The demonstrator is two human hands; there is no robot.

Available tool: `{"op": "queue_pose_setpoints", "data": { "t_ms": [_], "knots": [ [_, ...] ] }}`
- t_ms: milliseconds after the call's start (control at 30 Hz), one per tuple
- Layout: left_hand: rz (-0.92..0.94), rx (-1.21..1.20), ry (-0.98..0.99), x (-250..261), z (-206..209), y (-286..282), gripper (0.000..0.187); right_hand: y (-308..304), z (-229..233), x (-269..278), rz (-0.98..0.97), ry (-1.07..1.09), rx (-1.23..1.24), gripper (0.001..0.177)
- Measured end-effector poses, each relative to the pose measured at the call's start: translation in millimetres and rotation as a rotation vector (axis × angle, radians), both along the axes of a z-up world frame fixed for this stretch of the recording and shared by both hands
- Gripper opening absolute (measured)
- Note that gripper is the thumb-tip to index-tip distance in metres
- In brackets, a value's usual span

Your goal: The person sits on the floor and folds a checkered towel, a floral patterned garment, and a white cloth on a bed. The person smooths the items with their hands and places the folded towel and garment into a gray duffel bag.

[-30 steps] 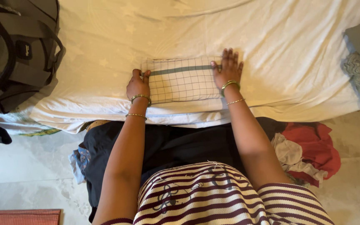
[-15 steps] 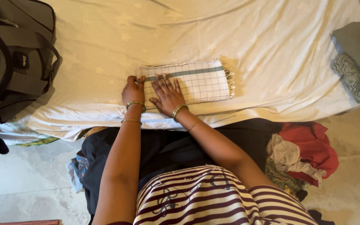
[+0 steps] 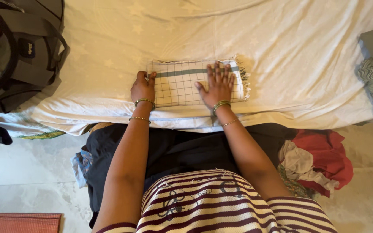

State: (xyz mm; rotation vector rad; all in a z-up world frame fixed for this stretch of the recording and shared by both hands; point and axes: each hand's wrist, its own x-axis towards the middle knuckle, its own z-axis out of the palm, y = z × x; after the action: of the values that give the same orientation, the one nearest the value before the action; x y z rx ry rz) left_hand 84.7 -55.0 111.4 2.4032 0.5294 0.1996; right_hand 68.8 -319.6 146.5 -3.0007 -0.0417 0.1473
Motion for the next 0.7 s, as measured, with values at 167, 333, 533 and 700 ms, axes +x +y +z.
{"op": "queue_pose_setpoints", "data": {
  "t_ms": [167,333,533,700],
  "knots": [
    [0.043,-0.141,0.023,-3,-9,2,0.04,-28,-27,-6,-0.016,-0.166,0.061,0.082],
    [-0.02,-0.832,-0.359,12,-45,-1,0.033,-46,-41,-11,0.053,-0.301,0.12,0.076],
    [-0.294,-0.849,-0.317,27,18,-81,0.043,-72,-58,-12,0.146,-0.383,1.342,0.071],
    [-0.559,-0.792,-0.088,13,98,-175,0.053,-96,-41,-4,0.02,0.099,2.33,0.081]
  ]
}}
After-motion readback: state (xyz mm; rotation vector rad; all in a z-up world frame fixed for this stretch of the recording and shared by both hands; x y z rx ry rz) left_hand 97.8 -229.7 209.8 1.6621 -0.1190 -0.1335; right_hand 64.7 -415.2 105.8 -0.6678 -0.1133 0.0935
